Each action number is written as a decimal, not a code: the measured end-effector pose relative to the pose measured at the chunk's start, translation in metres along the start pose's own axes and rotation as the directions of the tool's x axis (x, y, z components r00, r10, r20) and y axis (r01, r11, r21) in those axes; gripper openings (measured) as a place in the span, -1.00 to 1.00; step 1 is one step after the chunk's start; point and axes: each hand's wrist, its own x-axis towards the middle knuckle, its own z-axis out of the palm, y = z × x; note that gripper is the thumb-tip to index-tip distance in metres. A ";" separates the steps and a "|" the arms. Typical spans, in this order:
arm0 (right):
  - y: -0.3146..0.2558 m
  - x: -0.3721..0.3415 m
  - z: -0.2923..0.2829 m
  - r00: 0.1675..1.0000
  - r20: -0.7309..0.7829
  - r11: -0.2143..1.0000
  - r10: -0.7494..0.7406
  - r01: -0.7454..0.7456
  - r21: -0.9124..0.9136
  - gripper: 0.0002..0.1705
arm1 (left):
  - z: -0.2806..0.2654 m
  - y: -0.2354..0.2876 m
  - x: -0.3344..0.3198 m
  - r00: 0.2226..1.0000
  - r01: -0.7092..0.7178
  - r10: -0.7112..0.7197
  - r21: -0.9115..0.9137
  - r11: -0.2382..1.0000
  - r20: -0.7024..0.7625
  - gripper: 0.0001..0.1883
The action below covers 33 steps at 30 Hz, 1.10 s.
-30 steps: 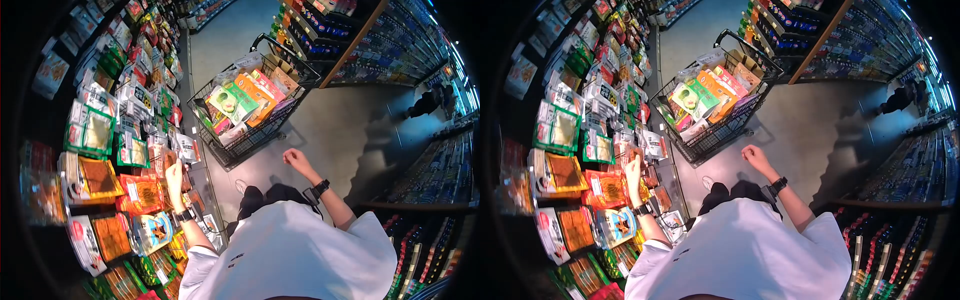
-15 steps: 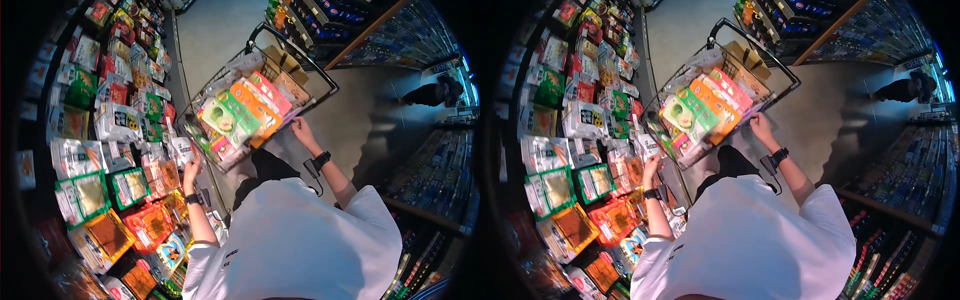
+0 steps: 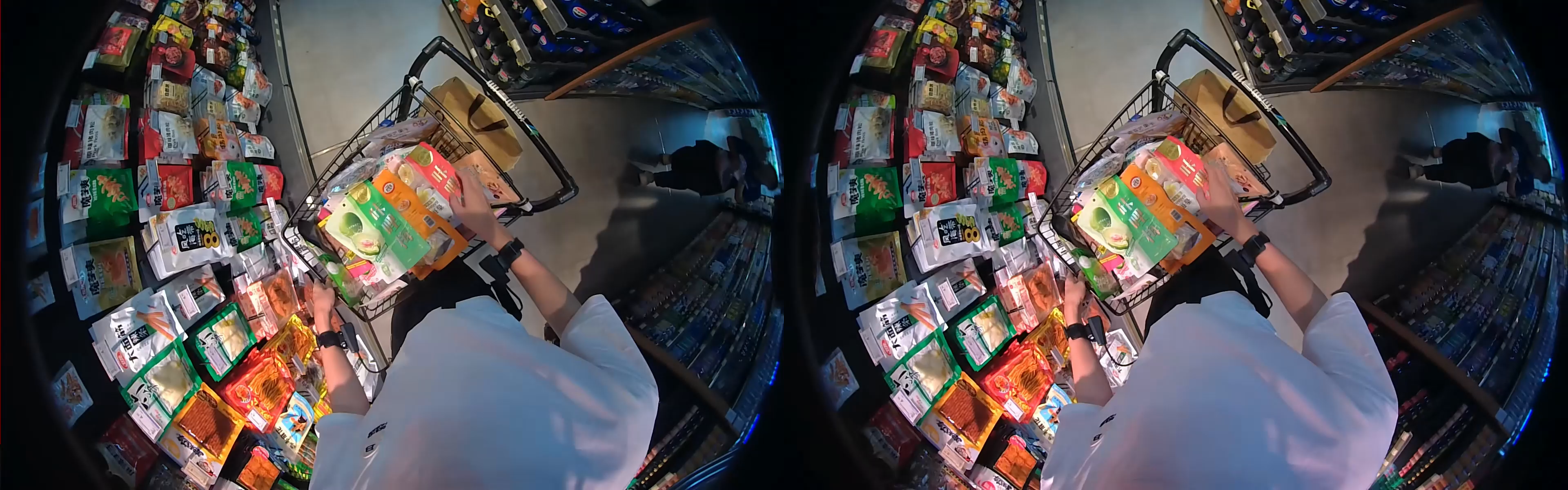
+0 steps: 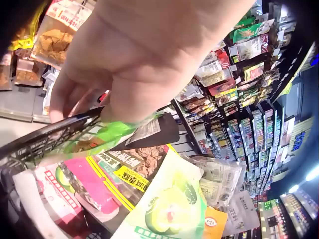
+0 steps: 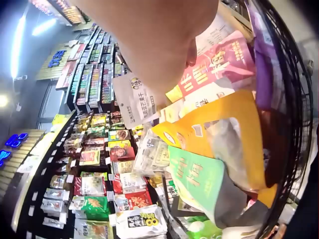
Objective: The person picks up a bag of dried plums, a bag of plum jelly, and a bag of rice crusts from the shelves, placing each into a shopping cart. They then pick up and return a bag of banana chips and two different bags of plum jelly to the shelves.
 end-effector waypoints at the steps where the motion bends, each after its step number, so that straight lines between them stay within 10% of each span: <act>1: 0.006 0.007 0.003 1.000 0.011 1.000 -0.007 0.007 -0.023 -0.49 | -0.005 0.021 -0.011 0.996 -0.050 0.057 0.104 0.993 -0.067 -0.51; 6: 0.010 0.021 0.021 0.966 0.187 0.984 0.177 -0.178 -0.011 -0.48 | 0.001 0.014 -0.024 0.990 -0.053 0.060 0.055 0.997 -0.126 -0.59; 12: -0.028 -0.006 0.022 0.983 0.125 0.984 -0.136 0.149 -0.096 -0.52 | -0.007 0.038 -0.060 0.988 0.154 -0.154 0.027 0.988 -0.006 -0.61; 15: -0.042 -0.017 0.027 0.922 0.350 0.974 -0.167 0.209 -0.087 -0.43 | 0.002 0.019 -0.067 0.984 0.176 -0.178 -0.129 0.976 -0.005 -0.62; 26: -0.087 -0.080 0.048 0.844 0.487 0.962 -0.224 0.272 -0.028 -0.31 | -0.005 -0.042 -0.129 0.960 0.279 -0.236 -0.525 0.804 0.150 -0.67; 33: -0.066 -0.118 0.083 0.884 0.357 0.949 -0.301 0.314 0.023 -0.58 | 0.000 -0.091 -0.164 0.980 0.199 -0.155 -0.550 0.811 0.126 -0.66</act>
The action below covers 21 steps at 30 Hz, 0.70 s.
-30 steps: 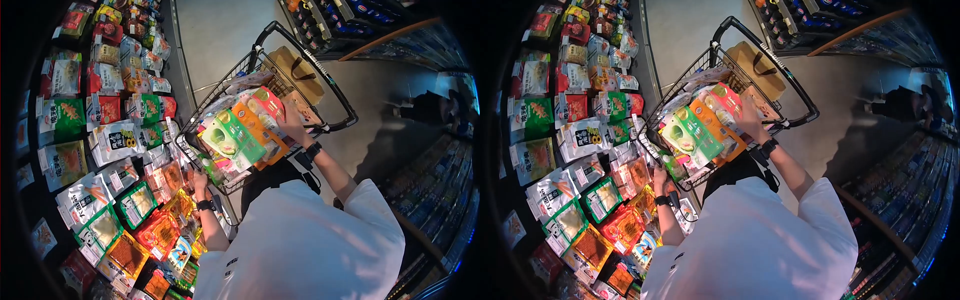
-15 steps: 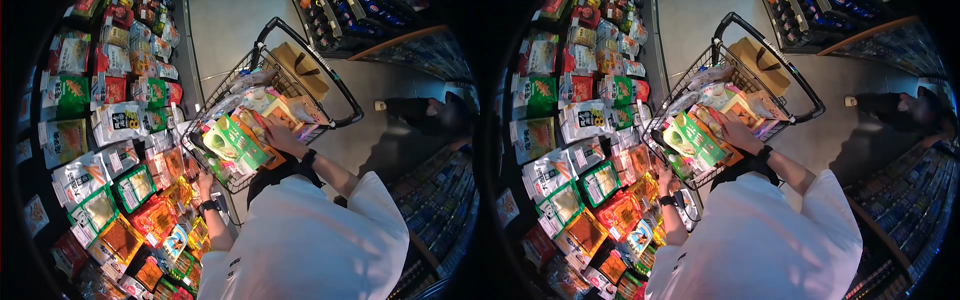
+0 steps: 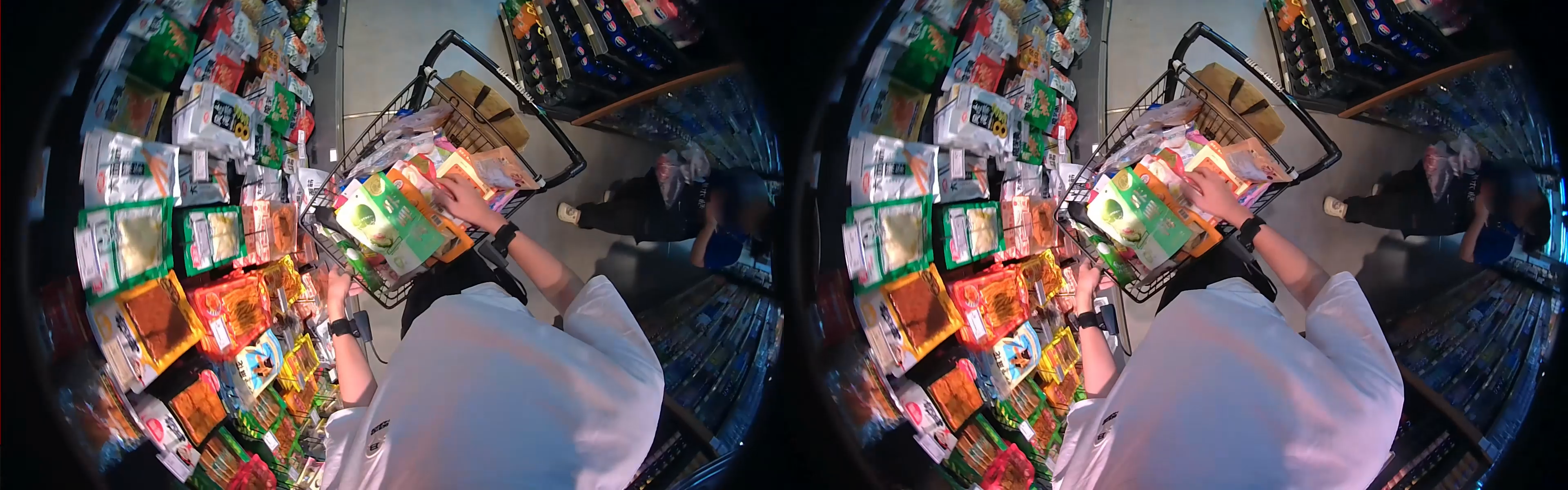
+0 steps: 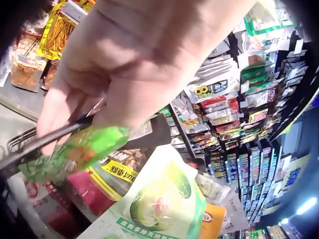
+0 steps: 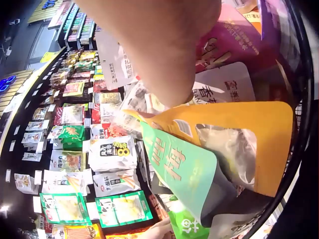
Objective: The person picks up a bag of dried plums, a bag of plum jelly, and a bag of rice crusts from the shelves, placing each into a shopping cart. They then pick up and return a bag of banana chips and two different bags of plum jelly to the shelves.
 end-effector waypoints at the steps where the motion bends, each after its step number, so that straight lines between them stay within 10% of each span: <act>1: -0.009 0.000 -0.002 0.997 -0.056 0.992 0.045 -0.038 0.120 -0.60 | -0.003 -0.010 -0.003 0.997 -0.072 0.075 0.122 0.990 -0.025 -0.66; 5: 0.031 0.004 0.010 0.869 0.296 0.771 0.397 -0.490 0.406 -0.63 | 0.003 -0.019 -0.022 0.982 -0.137 0.163 0.243 0.960 -0.092 -0.66; 8: 0.071 -0.001 0.038 0.976 0.079 0.970 0.204 -0.213 0.119 -0.68 | 0.001 -0.008 -0.047 0.990 -0.096 0.110 0.159 0.983 -0.086 -0.62; 9: 0.074 -0.002 0.047 0.923 0.121 0.876 0.365 -0.384 0.291 -0.68 | -0.004 -0.033 -0.026 0.994 -0.080 0.088 0.128 0.989 -0.063 -0.61; 12: 0.047 0.008 0.037 0.971 -0.235 0.987 -0.032 -0.007 -0.162 -0.56 | -0.013 -0.086 0.006 0.994 -0.100 0.102 0.068 0.993 -0.030 -0.60; 16: 0.108 0.029 0.060 0.992 -0.012 0.992 0.123 -0.123 0.002 -0.51 | -0.008 -0.039 -0.050 0.991 -0.099 0.114 0.193 0.976 -0.067 -0.57; 17: 0.081 0.035 0.047 0.985 0.017 0.983 0.174 -0.173 -0.054 -0.54 | -0.009 -0.103 0.001 0.989 -0.136 0.143 0.142 0.981 -0.045 -0.51; 21: 0.063 0.052 0.026 0.910 0.129 0.877 0.394 -0.330 -0.350 -0.64 | -0.009 -0.069 -0.048 0.993 -0.119 0.116 -0.093 0.989 -0.034 -0.48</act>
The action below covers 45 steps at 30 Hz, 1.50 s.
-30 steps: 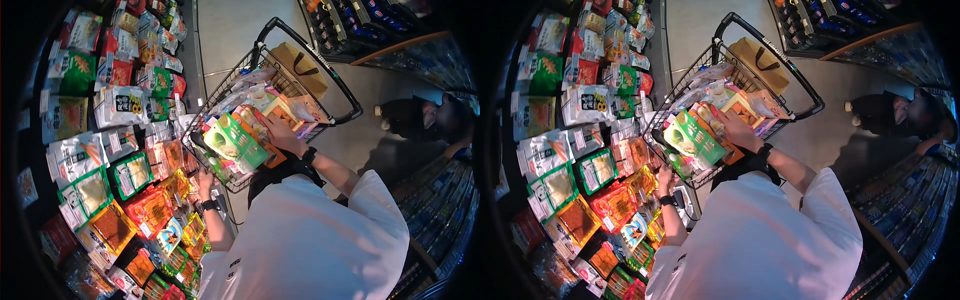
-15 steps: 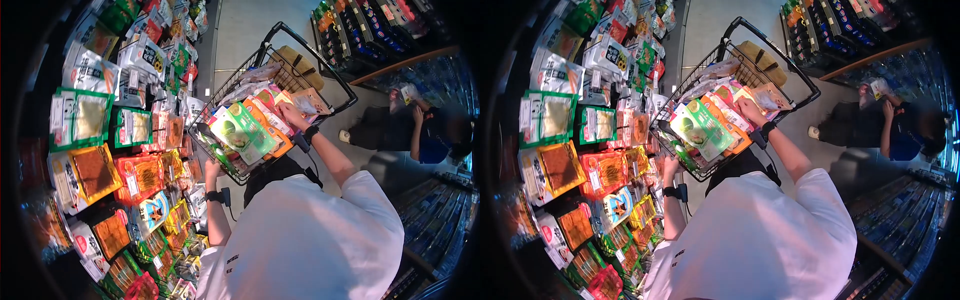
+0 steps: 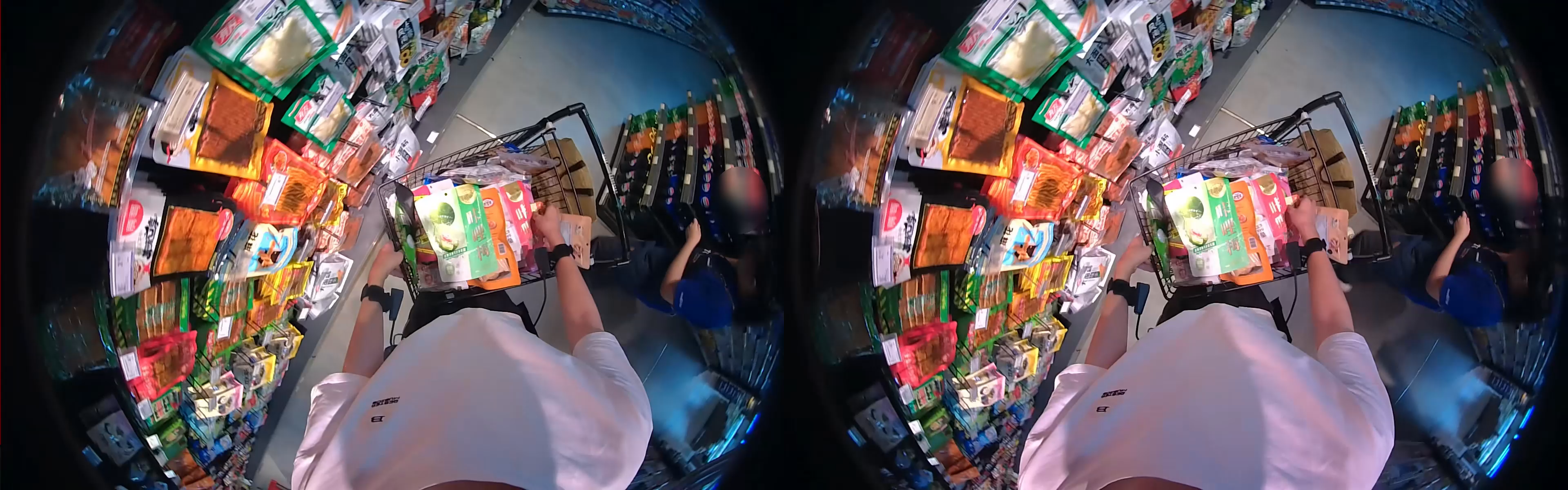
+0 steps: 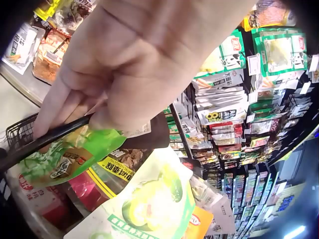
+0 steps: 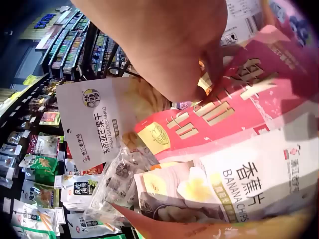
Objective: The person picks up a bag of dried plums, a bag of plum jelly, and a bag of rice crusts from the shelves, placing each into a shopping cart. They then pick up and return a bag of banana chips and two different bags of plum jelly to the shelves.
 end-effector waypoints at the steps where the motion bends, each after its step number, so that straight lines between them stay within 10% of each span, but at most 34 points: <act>1: 0.004 0.002 0.002 1.000 -0.019 1.000 -0.019 0.020 0.020 -0.66 | 0.003 -0.007 0.002 0.999 -0.034 0.034 -0.043 0.998 0.001 -0.48; 9: -0.050 -0.039 -0.029 0.997 -0.066 0.997 -0.035 0.039 0.062 -0.74 | 0.003 -0.011 -0.020 0.997 0.040 -0.045 -0.075 0.996 -0.064 -0.53; 18: -0.131 -0.121 -0.116 0.806 -0.469 0.904 -0.361 0.427 0.039 -0.82 | 0.002 -0.017 -0.021 0.983 0.172 -0.150 -0.233 0.957 0.109 -0.66; 33: -0.108 -0.230 -0.215 0.525 -0.842 0.814 -0.121 0.539 0.219 -0.91 | -0.009 -0.050 -0.002 0.961 0.091 -0.012 -0.275 0.957 0.275 -0.51; 40: 0.030 -0.217 -0.171 0.966 -0.178 0.141 0.187 0.153 0.978 -0.70 | 0.003 -0.011 -0.033 0.989 0.122 -0.109 -0.144 0.982 0.096 -0.66; 45: 0.060 -0.223 -0.098 0.967 0.131 0.184 0.220 -0.173 0.968 -0.79 | 0.001 -0.028 -0.026 0.997 0.052 -0.042 -0.168 0.984 0.063 -0.71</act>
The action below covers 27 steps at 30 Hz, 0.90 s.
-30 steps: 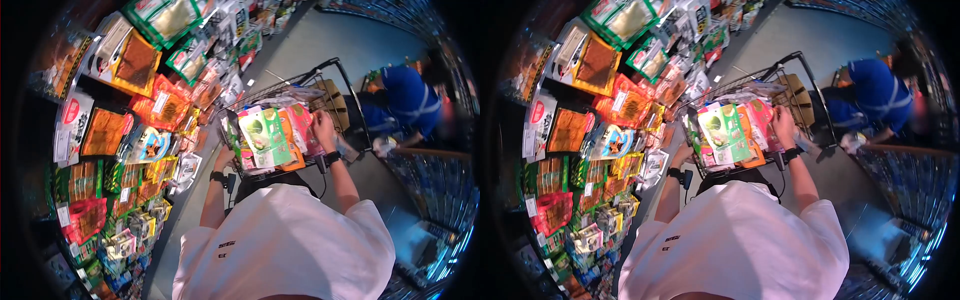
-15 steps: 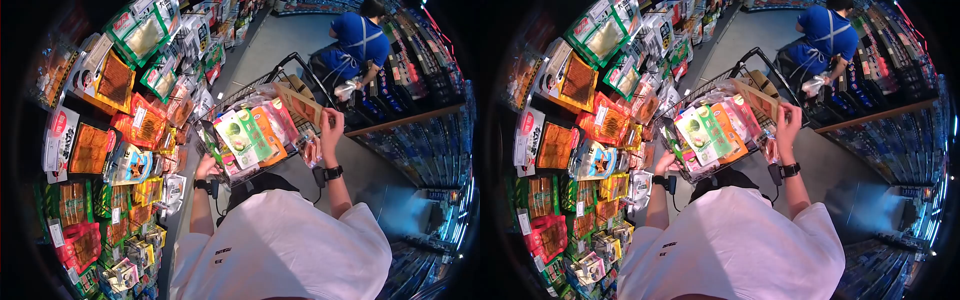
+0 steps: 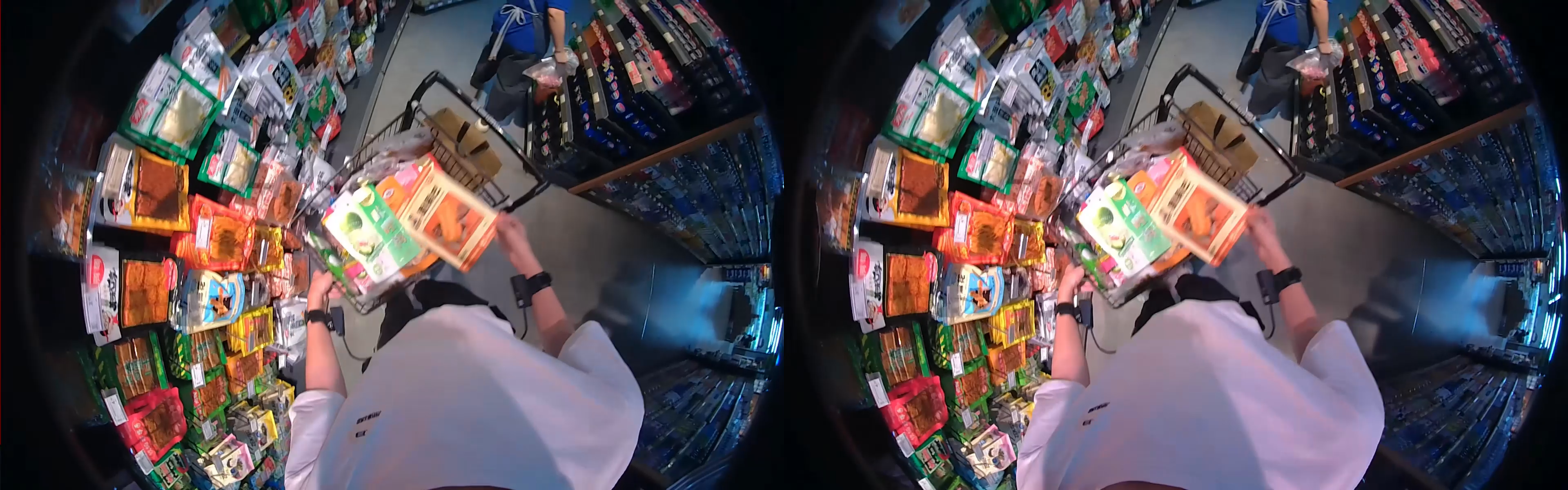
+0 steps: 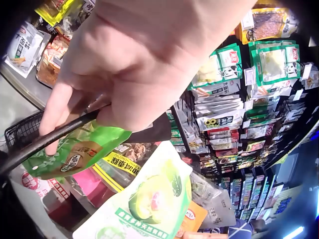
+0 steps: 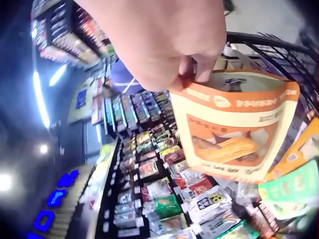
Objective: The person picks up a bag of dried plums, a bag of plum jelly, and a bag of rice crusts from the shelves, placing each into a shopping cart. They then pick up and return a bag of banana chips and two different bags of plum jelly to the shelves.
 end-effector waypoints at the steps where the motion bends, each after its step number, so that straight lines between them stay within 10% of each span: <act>1: 0.013 0.002 0.005 1.000 -0.021 1.000 0.015 -0.015 -0.001 -0.81 | 0.008 0.010 -0.007 0.999 0.011 -0.011 0.012 1.000 -0.031 -0.72; 5: 0.067 0.028 -0.011 0.996 -0.008 0.967 -0.093 0.089 -0.240 -0.87 | 0.019 0.005 -0.010 0.972 -0.084 0.114 0.149 0.985 -0.207 -0.66; 7: 0.039 0.017 0.010 0.989 -0.038 0.943 -0.145 0.126 -0.309 -0.91 | -0.003 -0.067 0.046 0.805 -0.177 0.400 0.466 0.867 -0.438 -0.57; 8: 0.031 0.015 0.012 0.993 -0.005 0.963 -0.117 0.112 -0.247 -0.89 | -0.007 -0.068 0.046 0.928 -0.086 0.178 0.277 0.957 -0.328 -0.57; 12: 0.104 0.071 -0.037 0.927 0.171 0.905 -0.334 0.367 -0.218 -0.78 | 0.019 -0.039 0.002 0.868 -0.037 0.235 0.414 0.910 -0.438 -0.65; 14: 0.061 0.052 -0.017 0.974 0.022 0.973 0.226 -0.225 -0.060 -0.78 | 0.038 -0.015 -0.029 0.881 -0.018 0.136 0.255 0.967 -0.454 -0.71; 24: 0.053 0.086 0.007 0.944 0.286 0.986 0.165 -0.152 -0.067 -0.80 | 0.056 -0.061 -0.065 0.948 0.009 -0.092 -0.262 0.965 -0.305 -0.77; 27: 0.045 0.080 0.010 0.925 0.339 0.980 0.172 -0.128 -0.150 -0.50 | 0.060 -0.058 -0.091 0.938 0.054 -0.141 -0.270 0.961 -0.316 -0.75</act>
